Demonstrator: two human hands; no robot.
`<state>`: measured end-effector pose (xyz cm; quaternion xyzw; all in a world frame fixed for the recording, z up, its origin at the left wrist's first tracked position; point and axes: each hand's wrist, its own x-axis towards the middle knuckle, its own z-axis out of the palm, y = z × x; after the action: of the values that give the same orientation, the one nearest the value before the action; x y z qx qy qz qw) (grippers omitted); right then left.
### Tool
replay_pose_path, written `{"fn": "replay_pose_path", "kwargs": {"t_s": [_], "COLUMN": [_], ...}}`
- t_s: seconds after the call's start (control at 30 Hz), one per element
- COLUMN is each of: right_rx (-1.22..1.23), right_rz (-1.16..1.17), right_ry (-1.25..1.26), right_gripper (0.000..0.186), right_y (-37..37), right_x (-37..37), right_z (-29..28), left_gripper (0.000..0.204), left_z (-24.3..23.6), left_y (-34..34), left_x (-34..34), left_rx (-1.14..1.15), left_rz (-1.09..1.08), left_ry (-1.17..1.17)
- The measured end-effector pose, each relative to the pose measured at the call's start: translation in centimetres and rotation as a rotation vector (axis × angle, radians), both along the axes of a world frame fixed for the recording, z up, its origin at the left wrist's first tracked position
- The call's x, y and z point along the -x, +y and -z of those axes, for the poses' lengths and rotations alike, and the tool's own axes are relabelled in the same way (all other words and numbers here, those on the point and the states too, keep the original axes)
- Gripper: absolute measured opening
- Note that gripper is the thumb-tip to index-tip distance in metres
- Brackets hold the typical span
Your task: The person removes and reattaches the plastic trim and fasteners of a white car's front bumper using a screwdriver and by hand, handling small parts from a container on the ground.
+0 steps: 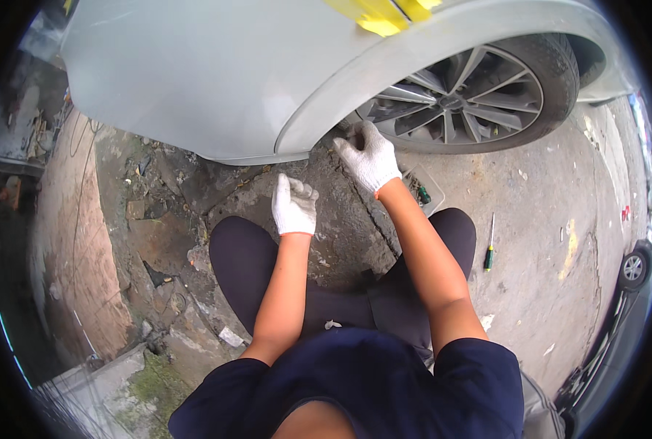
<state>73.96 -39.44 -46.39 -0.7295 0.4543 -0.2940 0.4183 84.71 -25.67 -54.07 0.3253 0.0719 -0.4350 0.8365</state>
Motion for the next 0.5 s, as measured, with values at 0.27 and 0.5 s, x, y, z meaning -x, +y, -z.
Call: {"fn": "replay_pose_path", "kwargs": {"t_s": [0.27,0.5], "right_rx": [-0.490,-0.379], "right_rz": [0.123,0.239], "right_ry": [-0.385,-0.249], "right_gripper": [0.018,0.029], "right_y": [-1.6,-3.0], "right_x": [4.0,5.5], "right_z": [7.2,5.7], "left_gripper": [0.046,0.091], "left_z": [-3.2,-1.9], "left_y": [0.2,-6.1], "left_x": [0.3,1.5], "left_rx": [0.369,0.758], "left_rz": [0.387,0.239], "left_ry": [0.233,0.566]}}
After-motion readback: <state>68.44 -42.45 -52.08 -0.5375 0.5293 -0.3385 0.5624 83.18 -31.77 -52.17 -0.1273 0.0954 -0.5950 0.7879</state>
